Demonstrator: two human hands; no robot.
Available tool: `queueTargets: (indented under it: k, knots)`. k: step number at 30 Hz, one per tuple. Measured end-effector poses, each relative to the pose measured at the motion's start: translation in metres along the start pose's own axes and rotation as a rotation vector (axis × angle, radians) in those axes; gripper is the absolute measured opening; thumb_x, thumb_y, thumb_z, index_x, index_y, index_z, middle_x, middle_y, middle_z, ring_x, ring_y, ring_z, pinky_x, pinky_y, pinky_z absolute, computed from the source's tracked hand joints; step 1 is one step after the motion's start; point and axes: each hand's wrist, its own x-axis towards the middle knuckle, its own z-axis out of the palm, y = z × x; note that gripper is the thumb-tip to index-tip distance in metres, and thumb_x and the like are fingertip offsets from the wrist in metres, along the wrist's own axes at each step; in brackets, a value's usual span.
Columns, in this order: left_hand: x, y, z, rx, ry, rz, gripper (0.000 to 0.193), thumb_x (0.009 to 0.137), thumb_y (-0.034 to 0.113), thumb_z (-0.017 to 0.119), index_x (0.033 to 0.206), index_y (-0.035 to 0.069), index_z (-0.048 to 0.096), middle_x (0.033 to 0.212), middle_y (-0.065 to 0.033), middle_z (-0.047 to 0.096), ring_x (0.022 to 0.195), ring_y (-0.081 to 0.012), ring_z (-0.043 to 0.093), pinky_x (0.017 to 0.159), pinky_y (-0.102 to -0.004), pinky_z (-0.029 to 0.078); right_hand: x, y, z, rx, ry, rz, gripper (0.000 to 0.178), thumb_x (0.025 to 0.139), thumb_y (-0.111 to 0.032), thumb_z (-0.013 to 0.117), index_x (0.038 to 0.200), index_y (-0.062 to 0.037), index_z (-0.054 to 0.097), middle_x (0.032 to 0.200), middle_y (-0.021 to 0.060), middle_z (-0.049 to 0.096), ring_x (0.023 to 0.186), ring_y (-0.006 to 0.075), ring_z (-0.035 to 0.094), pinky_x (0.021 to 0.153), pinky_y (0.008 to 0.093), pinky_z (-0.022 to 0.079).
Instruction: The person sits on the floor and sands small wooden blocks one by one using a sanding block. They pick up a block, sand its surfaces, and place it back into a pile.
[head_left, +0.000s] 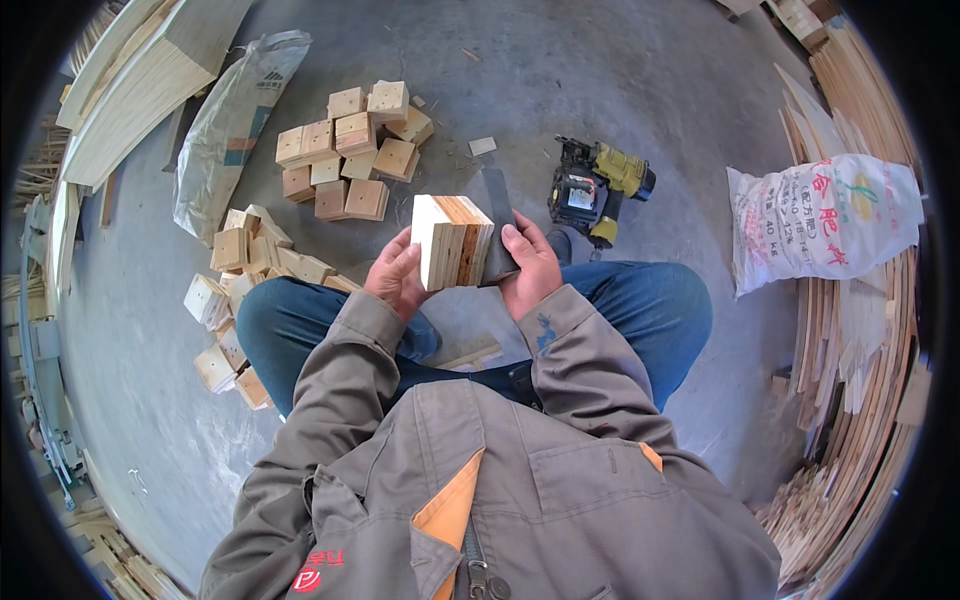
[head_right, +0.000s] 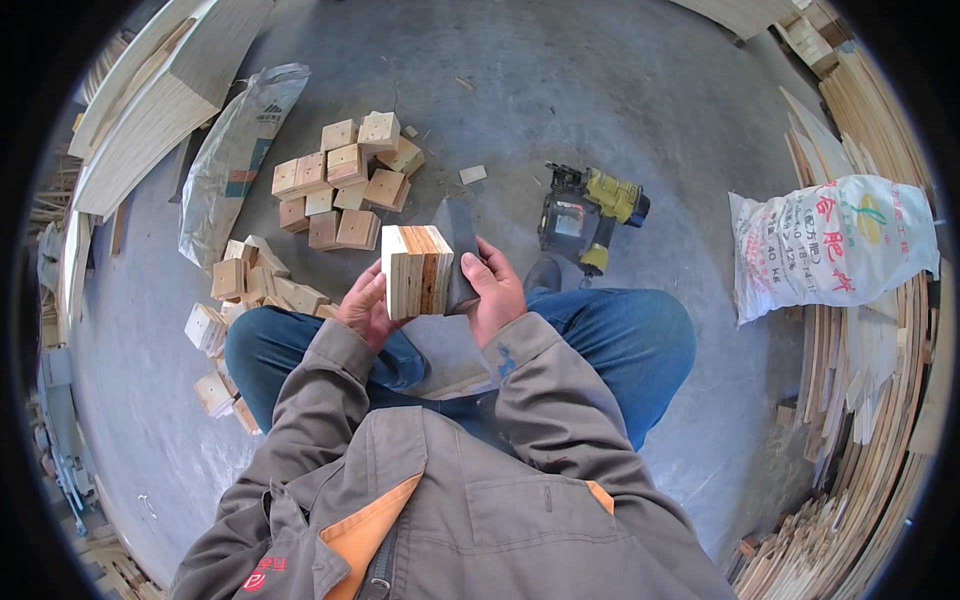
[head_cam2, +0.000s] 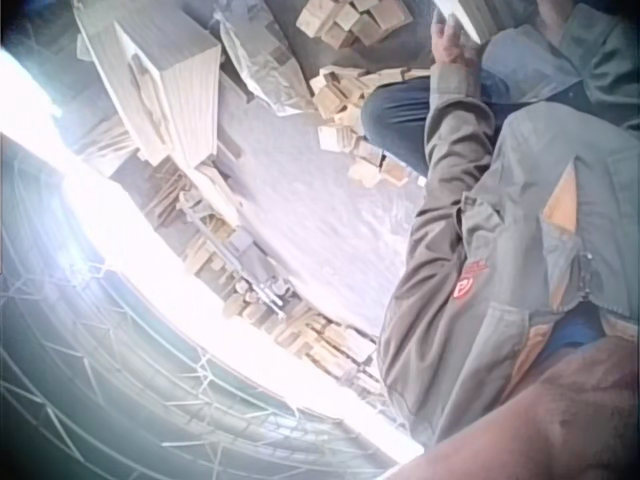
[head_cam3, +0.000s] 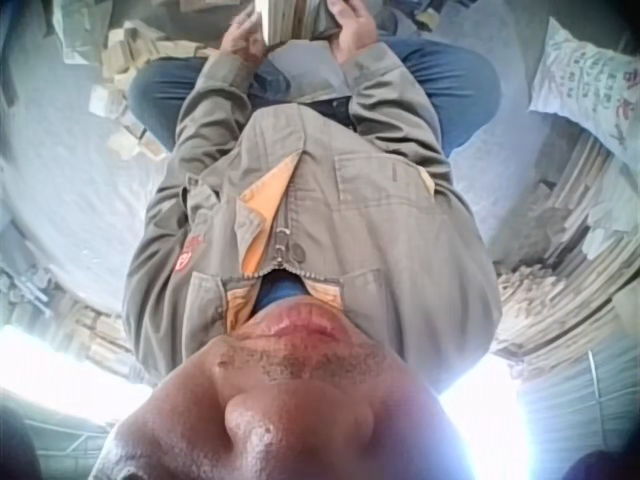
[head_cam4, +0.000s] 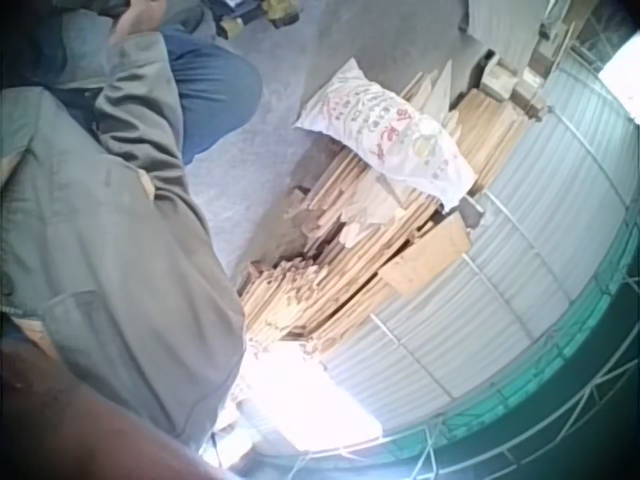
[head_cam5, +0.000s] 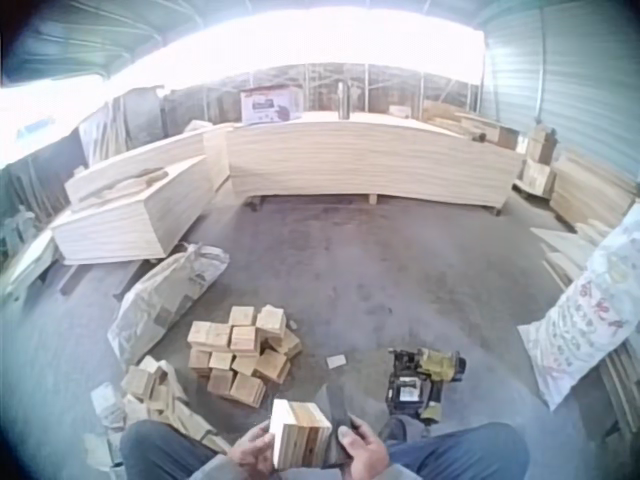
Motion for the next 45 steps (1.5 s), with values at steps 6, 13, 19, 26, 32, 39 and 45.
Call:
queueTargets:
  k: [6,13,19,26,32,39,45]
  knots:
    - [-0.011,0.006,0.014,-0.183,-0.037,-0.267,0.077,0.093,0.056,0.064,0.153,0.014,0.041,0.145,-0.0131,0.054,0.131,-0.0354,0.055,0.109,-0.0565,0.045,0.0,0.001,0.005,-0.036,-0.025,-0.009,0.045,0.103,-0.01,0.057,0.144,0.0036,0.046,0.135,0.013,0.058,0.121,0.0205,0.058,0.105,0.0364,0.047]
    - [-0.012,0.007,0.015,-0.157,-0.028,-0.123,0.083,0.086,0.051,0.074,0.152,0.013,0.041,0.144,-0.0131,0.056,0.132,-0.0351,0.053,0.11,-0.0558,0.043,0.0,-0.002,0.007,-0.205,0.013,-0.007,0.046,0.102,-0.012,0.059,0.144,0.0023,0.048,0.134,0.0119,0.06,0.115,0.0174,0.06,0.094,0.032,0.052]
    - [-0.003,0.009,0.003,-0.124,0.067,0.042,0.085,0.079,0.037,0.082,0.15,0.011,0.043,0.14,-0.0133,0.058,0.129,-0.0347,0.056,0.11,-0.0557,0.043,0.002,-0.002,0.003,-0.404,0.075,-0.097,0.05,0.1,-0.016,0.066,0.144,-0.0008,0.051,0.127,0.0098,0.064,0.101,0.0137,0.065,0.076,0.0285,0.056]
    - [0.001,0.012,-0.006,-0.195,0.15,0.059,0.082,0.082,0.037,0.08,0.149,0.009,0.043,0.138,-0.0152,0.06,0.126,-0.0367,0.059,0.109,-0.0582,0.043,-0.008,-0.002,0.002,-0.813,-0.103,-0.196,0.054,0.094,-0.022,0.071,0.14,0.0026,0.055,0.134,0.0152,0.06,0.112,0.0223,0.063,0.095,0.0342,0.052]
    - [0.002,0.013,-0.005,-0.249,0.173,0.046,0.085,0.088,0.059,0.07,0.15,0.009,0.042,0.143,-0.0167,0.056,0.132,-0.0386,0.055,0.114,-0.0592,0.039,-0.007,0.002,-0.001,-0.962,-0.111,-0.28,0.055,0.092,-0.024,0.072,0.136,0.0043,0.057,0.137,0.0216,0.057,0.128,0.0306,0.055,0.11,0.037,0.042]
    - [0.004,0.023,0.011,-0.376,0.185,-0.001,0.079,0.1,0.068,0.041,0.149,0.005,0.044,0.147,-0.0162,0.055,0.134,-0.0367,0.053,0.112,-0.0565,0.041,-0.002,0.003,-0.011,-0.773,-0.048,-0.108,0.057,0.092,-0.023,0.073,0.139,0.0035,0.056,0.133,0.0185,0.059,0.119,0.0246,0.06,0.101,0.0337,0.048]
    - [0.009,0.02,0.005,-0.325,0.328,-0.015,0.064,0.109,0.053,0.029,0.143,0.003,0.051,0.147,-0.0148,0.055,0.132,-0.0345,0.055,0.113,-0.0504,0.042,-0.002,0.004,-0.011,-0.754,-0.016,-0.072,0.056,0.093,-0.022,0.073,0.14,0.0026,0.055,0.131,0.0157,0.06,0.108,0.0205,0.063,0.091,0.0314,0.052]
